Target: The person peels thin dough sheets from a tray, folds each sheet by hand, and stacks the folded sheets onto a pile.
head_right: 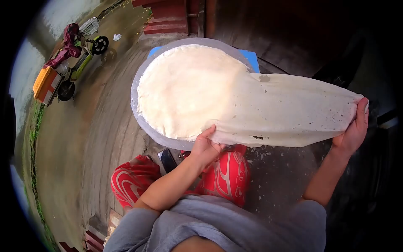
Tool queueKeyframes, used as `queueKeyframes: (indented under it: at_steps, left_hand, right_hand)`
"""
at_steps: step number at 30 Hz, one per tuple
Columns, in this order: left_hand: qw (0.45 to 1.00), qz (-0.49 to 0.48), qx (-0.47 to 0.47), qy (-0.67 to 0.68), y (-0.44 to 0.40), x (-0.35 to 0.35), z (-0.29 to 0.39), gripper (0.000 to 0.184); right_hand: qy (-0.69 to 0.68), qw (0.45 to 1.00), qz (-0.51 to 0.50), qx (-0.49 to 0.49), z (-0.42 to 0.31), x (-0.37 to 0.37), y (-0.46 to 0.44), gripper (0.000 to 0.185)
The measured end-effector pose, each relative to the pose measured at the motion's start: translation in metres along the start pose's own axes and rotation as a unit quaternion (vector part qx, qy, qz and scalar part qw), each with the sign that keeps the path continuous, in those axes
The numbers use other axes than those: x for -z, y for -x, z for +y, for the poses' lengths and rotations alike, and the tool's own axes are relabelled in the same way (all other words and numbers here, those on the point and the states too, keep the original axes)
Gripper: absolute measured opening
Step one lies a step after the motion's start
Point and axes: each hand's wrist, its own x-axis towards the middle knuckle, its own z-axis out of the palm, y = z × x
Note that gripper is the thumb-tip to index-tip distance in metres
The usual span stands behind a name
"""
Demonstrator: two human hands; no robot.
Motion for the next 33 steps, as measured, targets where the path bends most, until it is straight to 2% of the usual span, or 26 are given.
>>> queueKeyframes:
  at_steps: [1, 3, 4, 6, 7, 9, 11, 12, 13, 14, 15, 16, 17, 19, 21, 22, 25, 27, 28, 29, 31, 33]
  left_hand:
    - [1.000, -0.001, 0.001, -0.003, 0.012, -0.011, -0.001, 0.036]
    - [0.984, -0.115, -0.007, -0.139, 0.036, -0.031, -0.003, 0.040]
    - [0.983, -0.114, -0.007, -0.141, 0.050, -0.042, -0.003, 0.040]
    - [0.936, -0.240, -0.087, -0.241, 0.076, -0.064, -0.003, 0.044]
    - [0.936, -0.240, -0.085, -0.242, 0.083, -0.071, 0.002, 0.044]
    - [0.901, -0.295, -0.180, -0.263, 0.088, -0.090, 0.022, 0.040]
    - [0.887, -0.250, -0.226, -0.316, 0.089, -0.117, 0.044, 0.040]
    - [0.894, -0.243, -0.216, -0.309, 0.083, -0.124, 0.060, 0.040]
    - [0.900, -0.235, -0.206, -0.302, 0.074, -0.131, 0.076, 0.041]
    - [0.910, -0.199, -0.214, -0.295, 0.062, -0.136, 0.094, 0.039]
    - [0.917, -0.164, -0.223, -0.287, 0.050, -0.140, 0.113, 0.038]
    - [0.913, -0.141, -0.224, -0.310, 0.042, -0.143, 0.135, 0.035]
    - [0.896, -0.123, -0.267, -0.332, 0.034, -0.145, 0.155, 0.039]
    - [0.887, -0.122, -0.314, -0.317, 0.037, -0.158, 0.181, 0.031]
    - [0.856, -0.146, -0.395, -0.301, 0.055, -0.167, 0.201, 0.028]
    - [0.844, -0.177, -0.404, -0.305, 0.069, -0.167, 0.208, 0.026]
    - [0.792, -0.210, -0.444, -0.362, 0.112, -0.136, 0.204, 0.033]
    - [0.780, -0.161, -0.439, -0.416, 0.135, -0.096, 0.180, 0.042]
    - [0.797, -0.106, -0.435, -0.405, 0.139, -0.070, 0.168, 0.046]
    - [0.812, -0.049, -0.429, -0.393, 0.138, -0.041, 0.156, 0.050]
    - [0.877, 0.071, -0.368, -0.301, 0.130, 0.016, 0.139, 0.052]
    - [0.906, 0.109, -0.312, -0.264, 0.120, 0.054, 0.117, 0.051]
  right_hand:
    - [-0.012, 0.999, -0.033, -0.006, -0.014, 0.015, -0.001, 0.022]
    - [-0.026, 0.999, -0.016, -0.009, -0.038, 0.038, -0.003, 0.028]
    - [-0.028, 1.000, -0.005, -0.005, -0.049, 0.047, -0.004, 0.032]
    - [-0.031, 0.999, 0.011, -0.002, -0.065, 0.060, -0.012, 0.038]
    - [-0.027, 0.999, 0.003, -0.019, -0.066, 0.058, -0.021, 0.038]
    - [-0.017, 0.999, -0.017, -0.046, -0.059, 0.051, -0.039, 0.036]
    - [-0.013, 0.996, -0.061, -0.066, -0.028, 0.033, -0.072, 0.033]
    - [-0.014, 0.993, -0.088, -0.071, -0.009, 0.019, -0.090, 0.032]
    - [0.033, 0.997, -0.021, -0.067, 0.012, -0.010, -0.096, 0.030]
    - [0.016, 0.996, 0.007, -0.083, 0.034, -0.032, -0.103, 0.030]
    - [0.042, 0.993, 0.010, -0.106, 0.051, -0.048, -0.111, 0.030]
    - [0.012, 0.992, -0.023, -0.122, 0.070, -0.055, -0.125, 0.028]
    - [0.005, 0.990, 0.003, -0.139, 0.079, -0.081, -0.123, 0.027]
    - [-0.015, 0.992, -0.012, -0.128, 0.102, -0.103, -0.127, 0.028]
    - [-0.041, 0.991, -0.035, -0.123, 0.112, -0.117, -0.125, 0.028]
    - [-0.046, 0.990, -0.036, -0.125, 0.116, -0.119, -0.121, 0.028]
    - [-0.088, 0.982, -0.055, -0.159, 0.121, -0.110, -0.082, 0.027]
    - [-0.117, 0.970, -0.067, -0.203, 0.136, -0.085, -0.046, 0.025]
    - [-0.144, 0.958, -0.099, -0.226, 0.149, -0.067, -0.027, 0.024]
    - [-0.133, 0.956, -0.080, -0.251, 0.162, -0.055, -0.007, 0.024]
    - [-0.083, 0.941, -0.022, -0.326, 0.189, -0.033, 0.033, 0.028]
    - [0.004, 0.928, 0.016, -0.373, 0.218, -0.005, 0.071, 0.031]
